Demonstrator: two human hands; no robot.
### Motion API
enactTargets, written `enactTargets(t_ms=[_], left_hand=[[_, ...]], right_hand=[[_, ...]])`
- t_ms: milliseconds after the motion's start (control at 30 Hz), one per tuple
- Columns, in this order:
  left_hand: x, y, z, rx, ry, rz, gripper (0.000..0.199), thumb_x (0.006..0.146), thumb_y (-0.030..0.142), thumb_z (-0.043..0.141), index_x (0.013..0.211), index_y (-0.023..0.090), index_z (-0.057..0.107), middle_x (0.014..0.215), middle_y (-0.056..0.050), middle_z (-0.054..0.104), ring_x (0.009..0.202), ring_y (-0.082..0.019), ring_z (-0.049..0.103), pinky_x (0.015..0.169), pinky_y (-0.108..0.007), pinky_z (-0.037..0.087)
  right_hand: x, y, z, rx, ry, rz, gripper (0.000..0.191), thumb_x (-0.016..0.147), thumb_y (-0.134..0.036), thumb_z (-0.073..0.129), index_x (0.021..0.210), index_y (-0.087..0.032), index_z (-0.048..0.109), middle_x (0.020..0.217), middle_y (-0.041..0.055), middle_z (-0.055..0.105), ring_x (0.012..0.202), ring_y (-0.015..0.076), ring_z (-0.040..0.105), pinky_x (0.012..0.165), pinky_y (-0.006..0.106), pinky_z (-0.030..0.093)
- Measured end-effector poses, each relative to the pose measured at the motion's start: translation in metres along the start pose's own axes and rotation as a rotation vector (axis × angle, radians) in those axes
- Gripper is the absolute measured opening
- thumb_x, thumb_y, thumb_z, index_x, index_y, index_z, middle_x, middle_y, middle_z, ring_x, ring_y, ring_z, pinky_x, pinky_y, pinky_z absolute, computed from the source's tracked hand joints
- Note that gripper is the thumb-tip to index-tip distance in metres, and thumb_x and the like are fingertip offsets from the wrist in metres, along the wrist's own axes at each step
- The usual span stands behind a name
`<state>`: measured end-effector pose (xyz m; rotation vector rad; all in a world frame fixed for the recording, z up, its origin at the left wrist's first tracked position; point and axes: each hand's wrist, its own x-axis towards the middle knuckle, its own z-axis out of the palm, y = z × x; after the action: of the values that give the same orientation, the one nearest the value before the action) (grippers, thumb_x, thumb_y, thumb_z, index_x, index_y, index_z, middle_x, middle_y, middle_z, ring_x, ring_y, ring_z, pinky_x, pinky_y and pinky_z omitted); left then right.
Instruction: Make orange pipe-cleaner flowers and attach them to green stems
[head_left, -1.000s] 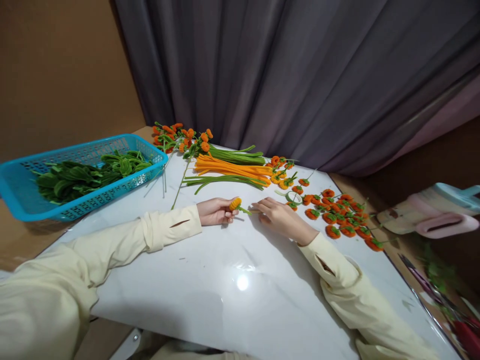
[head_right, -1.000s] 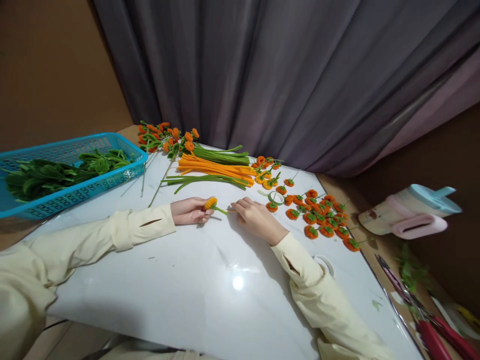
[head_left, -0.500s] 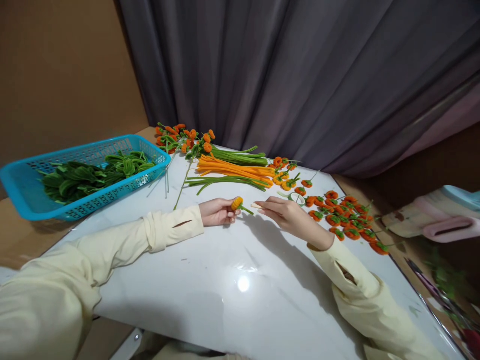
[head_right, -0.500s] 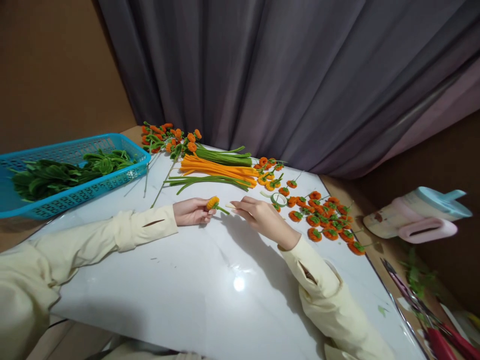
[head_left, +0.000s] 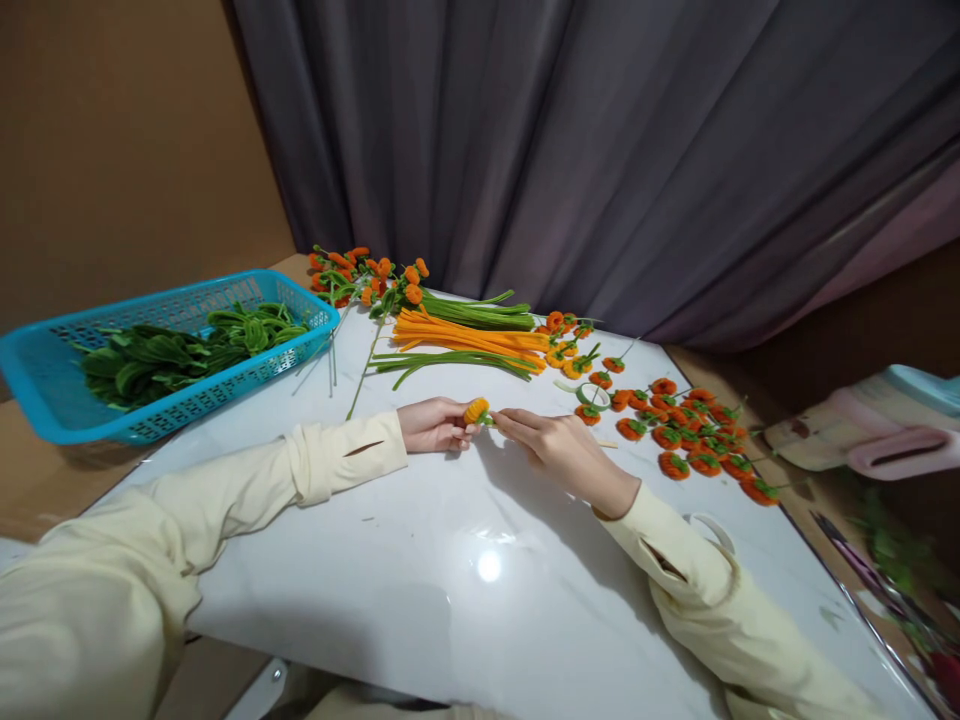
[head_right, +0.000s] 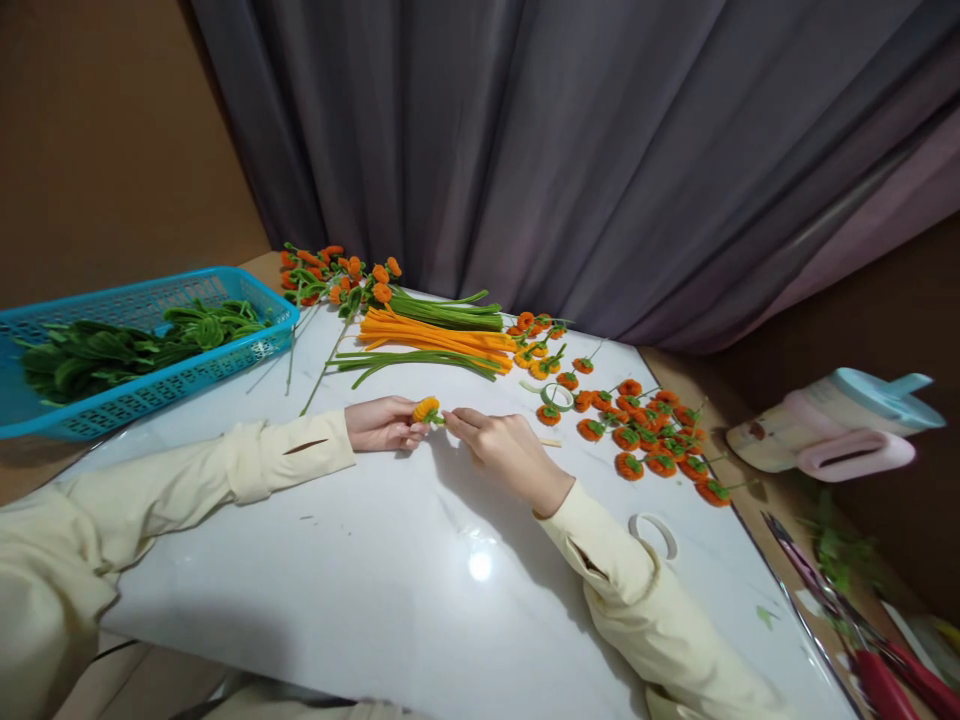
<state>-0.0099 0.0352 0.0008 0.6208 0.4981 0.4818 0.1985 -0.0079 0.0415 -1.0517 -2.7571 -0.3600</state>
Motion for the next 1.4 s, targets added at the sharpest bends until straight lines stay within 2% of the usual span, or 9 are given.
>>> enactTargets(t_ms=[200, 267, 367, 433, 633, 767, 967, 1167, 1400], left_hand=[[0.001, -0.001, -0.001, 0.025, 0.028, 0.006, 0.03, 0.093, 0.016, 0.033, 0.073, 0.008, 0.054, 0.06, -0.001, 0.045, 0.041, -0.004, 0.033, 0.049, -0.018, 0.041], [0.001, -0.001, 0.0, 0.027, 0.046, 0.01, 0.031, 0.093, 0.015, 0.032, 0.073, 0.008, 0.054, 0.059, -0.001, 0.045, 0.041, -0.004, 0.033, 0.049, -0.018, 0.041], [0.001, -0.001, 0.002, 0.038, 0.055, 0.016, 0.034, 0.094, 0.015, 0.03, 0.073, 0.007, 0.055, 0.057, -0.001, 0.045, 0.04, -0.004, 0.033, 0.049, -0.018, 0.04], [0.0, -0.002, 0.004, 0.046, 0.044, 0.011, 0.035, 0.094, 0.015, 0.03, 0.072, 0.007, 0.055, 0.055, -0.001, 0.044, 0.04, -0.005, 0.032, 0.048, -0.017, 0.04], [0.0, -0.002, 0.004, 0.037, 0.03, 0.003, 0.036, 0.093, 0.014, 0.029, 0.069, 0.007, 0.055, 0.052, 0.001, 0.042, 0.037, -0.004, 0.028, 0.048, -0.017, 0.042], [-0.001, -0.001, 0.004, 0.037, 0.028, -0.011, 0.034, 0.093, 0.014, 0.03, 0.072, 0.007, 0.056, 0.052, 0.001, 0.041, 0.04, -0.005, 0.033, 0.049, -0.017, 0.043], [0.0, -0.001, 0.004, 0.032, 0.053, -0.004, 0.039, 0.095, 0.015, 0.026, 0.068, 0.008, 0.054, 0.05, 0.002, 0.039, 0.04, -0.006, 0.034, 0.049, -0.017, 0.042], [0.001, -0.002, 0.004, 0.036, 0.056, -0.005, 0.041, 0.095, 0.015, 0.024, 0.069, 0.008, 0.055, 0.05, 0.001, 0.041, 0.039, -0.006, 0.035, 0.049, -0.017, 0.043], [0.002, -0.002, 0.001, 0.023, 0.01, 0.011, 0.037, 0.093, 0.013, 0.027, 0.071, 0.008, 0.056, 0.054, 0.001, 0.043, 0.038, -0.004, 0.028, 0.05, -0.018, 0.043]], right_hand=[[0.0, -0.003, 0.005, -0.052, 0.006, -0.002, 0.049, 0.075, 0.001, 0.041, 0.119, -0.017, 0.055, 0.1, 0.0036, 0.067, 0.055, 0.01, 0.056, 0.045, 0.027, 0.024], [0.0, -0.003, 0.006, -0.061, 0.027, -0.012, 0.043, 0.079, -0.001, 0.043, 0.118, -0.016, 0.054, 0.1, 0.0038, 0.067, 0.056, 0.0101, 0.057, 0.046, 0.027, 0.025], [0.0, -0.004, 0.008, -0.087, 0.084, -0.044, 0.027, 0.09, -0.014, 0.044, 0.114, -0.015, 0.055, 0.101, 0.0039, 0.066, 0.055, 0.0099, 0.056, 0.046, 0.027, 0.025], [0.0, -0.004, 0.01, -0.113, 0.118, -0.079, 0.023, 0.094, -0.021, 0.042, 0.111, -0.015, 0.056, 0.1, 0.0043, 0.066, 0.054, 0.0096, 0.055, 0.046, 0.027, 0.026], [0.0, -0.005, 0.011, -0.136, 0.152, -0.124, 0.021, 0.093, -0.015, 0.04, 0.108, -0.013, 0.055, 0.094, 0.0048, 0.066, 0.058, 0.01, 0.055, 0.049, 0.027, 0.029], [0.001, -0.005, 0.009, -0.128, 0.143, -0.134, 0.025, 0.093, -0.01, 0.036, 0.11, -0.011, 0.054, 0.093, 0.0068, 0.066, 0.061, 0.0105, 0.057, 0.051, 0.026, 0.031], [0.0, -0.002, 0.011, -0.056, 0.139, -0.127, 0.02, 0.092, -0.016, 0.041, 0.104, -0.012, 0.057, 0.075, 0.0025, 0.068, 0.057, 0.0112, 0.057, 0.052, 0.027, 0.031], [-0.002, -0.003, 0.014, -0.18, 0.129, -0.139, 0.025, 0.091, -0.011, 0.039, 0.111, -0.009, 0.055, 0.099, 0.0074, 0.068, 0.061, 0.0114, 0.057, 0.052, 0.029, 0.03], [0.001, -0.009, 0.012, -0.24, 0.116, -0.089, 0.026, 0.091, -0.008, 0.039, 0.112, -0.012, 0.052, 0.089, 0.0033, 0.065, 0.062, 0.0129, 0.053, 0.053, 0.029, 0.031]])
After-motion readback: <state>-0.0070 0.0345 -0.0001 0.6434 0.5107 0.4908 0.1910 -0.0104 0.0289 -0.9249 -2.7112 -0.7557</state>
